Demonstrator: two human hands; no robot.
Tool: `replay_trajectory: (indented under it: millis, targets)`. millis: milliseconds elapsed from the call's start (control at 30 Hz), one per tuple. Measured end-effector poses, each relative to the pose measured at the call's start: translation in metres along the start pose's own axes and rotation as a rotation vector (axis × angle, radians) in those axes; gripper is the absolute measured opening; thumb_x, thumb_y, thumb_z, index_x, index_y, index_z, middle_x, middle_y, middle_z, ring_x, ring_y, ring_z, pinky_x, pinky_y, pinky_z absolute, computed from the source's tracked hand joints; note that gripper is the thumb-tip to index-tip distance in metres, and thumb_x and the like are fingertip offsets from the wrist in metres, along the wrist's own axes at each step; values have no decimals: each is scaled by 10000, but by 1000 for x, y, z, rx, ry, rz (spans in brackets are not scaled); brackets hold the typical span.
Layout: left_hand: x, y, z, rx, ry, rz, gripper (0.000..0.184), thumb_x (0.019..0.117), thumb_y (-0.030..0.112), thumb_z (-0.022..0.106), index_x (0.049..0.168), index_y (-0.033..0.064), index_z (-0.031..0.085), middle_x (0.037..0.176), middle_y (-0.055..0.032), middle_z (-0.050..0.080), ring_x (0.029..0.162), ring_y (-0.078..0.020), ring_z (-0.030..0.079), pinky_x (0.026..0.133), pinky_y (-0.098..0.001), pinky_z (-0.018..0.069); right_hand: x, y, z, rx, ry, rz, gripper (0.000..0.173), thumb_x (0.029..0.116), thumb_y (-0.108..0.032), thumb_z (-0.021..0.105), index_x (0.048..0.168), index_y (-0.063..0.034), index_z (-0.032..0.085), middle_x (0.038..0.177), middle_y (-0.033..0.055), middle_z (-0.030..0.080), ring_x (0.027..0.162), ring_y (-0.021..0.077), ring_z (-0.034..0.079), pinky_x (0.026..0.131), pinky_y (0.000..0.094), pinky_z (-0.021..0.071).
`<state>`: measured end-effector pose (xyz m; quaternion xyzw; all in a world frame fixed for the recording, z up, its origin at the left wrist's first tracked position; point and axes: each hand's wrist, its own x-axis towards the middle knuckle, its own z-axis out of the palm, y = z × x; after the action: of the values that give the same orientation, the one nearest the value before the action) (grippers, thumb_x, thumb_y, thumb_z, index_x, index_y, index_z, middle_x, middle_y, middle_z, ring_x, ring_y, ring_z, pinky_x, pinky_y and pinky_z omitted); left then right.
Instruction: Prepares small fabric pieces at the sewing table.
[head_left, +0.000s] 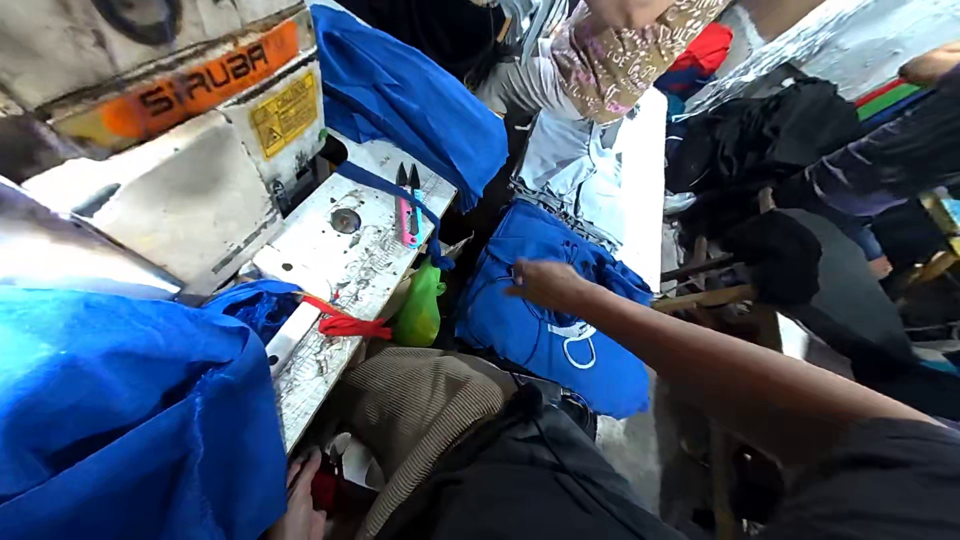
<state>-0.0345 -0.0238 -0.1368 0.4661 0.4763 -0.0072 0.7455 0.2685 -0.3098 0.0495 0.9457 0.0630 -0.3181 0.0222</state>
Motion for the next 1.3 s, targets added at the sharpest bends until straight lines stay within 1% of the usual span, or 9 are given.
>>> replay_trajectory:
  millis: [100, 167, 233, 367, 500, 667, 833, 1033, 1300]
  targets:
    - [0, 1, 0, 33, -17, 15, 207, 1054, 105, 472, 1201, -12, 560, 1017, -30, 615, 885, -59, 614, 801, -282, 541, -23, 11, 44, 369, -624, 61, 707, 1071, -568, 373, 1356, 51, 564, 1185, 308, 661, 1069, 490, 653, 942, 689, 476]
    - [1, 1, -1, 49, -19, 11, 227, 1053, 113, 464, 1218, -14, 553, 1041, -29, 601, 901, -58, 599, 818, -282, 528, -23, 6, 60, 381, -777, -46, 704, 1086, -546, 335, 1334, 76, 553, 1190, 289, 645, 1059, 444, 656, 932, 661, 486]
    - [0, 1, -4, 68, -7, -2, 264, 1058, 132, 458, 1260, -17, 539, 1066, -40, 593, 919, -69, 598, 826, -297, 528, -20, -6, 59, 367, -752, -131, 624, 1103, -486, 345, 1254, 74, 573, 1082, 245, 649, 926, 364, 661, 836, 584, 524]
    - [-6, 5, -2, 96, 21, -2, 250, 1063, 145, 453, 1249, 0, 536, 1031, -21, 595, 891, -56, 607, 810, -286, 537, -11, 5, 58, 476, -528, -130, 503, 1135, -340, 323, 1336, 46, 576, 1153, 274, 662, 990, 404, 666, 885, 577, 518]
    - [-10, 6, 0, 149, 36, 5, 290, 1064, 130, 451, 1294, -33, 516, 1123, -68, 589, 974, -80, 590, 889, -310, 518, 1, 37, 111, 33, -246, -452, 309, 980, -110, 660, 1264, 13, 664, 1196, 244, 681, 1148, 420, 642, 985, 618, 487]
    - [-14, 4, 0, 181, 13, 24, 280, 1063, 115, 439, 1293, -36, 488, 1069, -39, 565, 910, -48, 580, 850, -273, 520, -20, 41, 161, -332, -107, -606, 346, 1000, 62, 478, 1314, 29, 619, 1205, 250, 652, 1188, 440, 583, 970, 591, 454]
    - [-10, 2, -4, 163, -2, 49, 253, 1067, 132, 427, 1250, -23, 508, 937, 1, 580, 784, -32, 597, 744, -257, 542, -17, 36, 149, -274, -191, -540, 329, 1002, 48, 493, 1309, 13, 606, 1181, 250, 668, 1215, 442, 577, 990, 590, 439]
    - [-11, 1, 1, 101, 24, 56, 179, 1062, 112, 438, 1172, 12, 538, 873, 21, 585, 717, -37, 595, 685, -229, 537, -34, 28, 107, -334, -223, -385, 360, 1003, 33, 504, 1342, -53, 585, 1110, 249, 683, 1020, 459, 667, 820, 608, 515]
    - [-7, 0, 4, 118, 47, 64, 190, 1064, 131, 446, 1179, 15, 543, 878, 12, 574, 724, -51, 588, 677, -237, 528, -14, 34, 113, -399, -243, -549, 363, 992, 33, 529, 1349, -29, 560, 1140, 255, 662, 1027, 465, 657, 832, 619, 515]
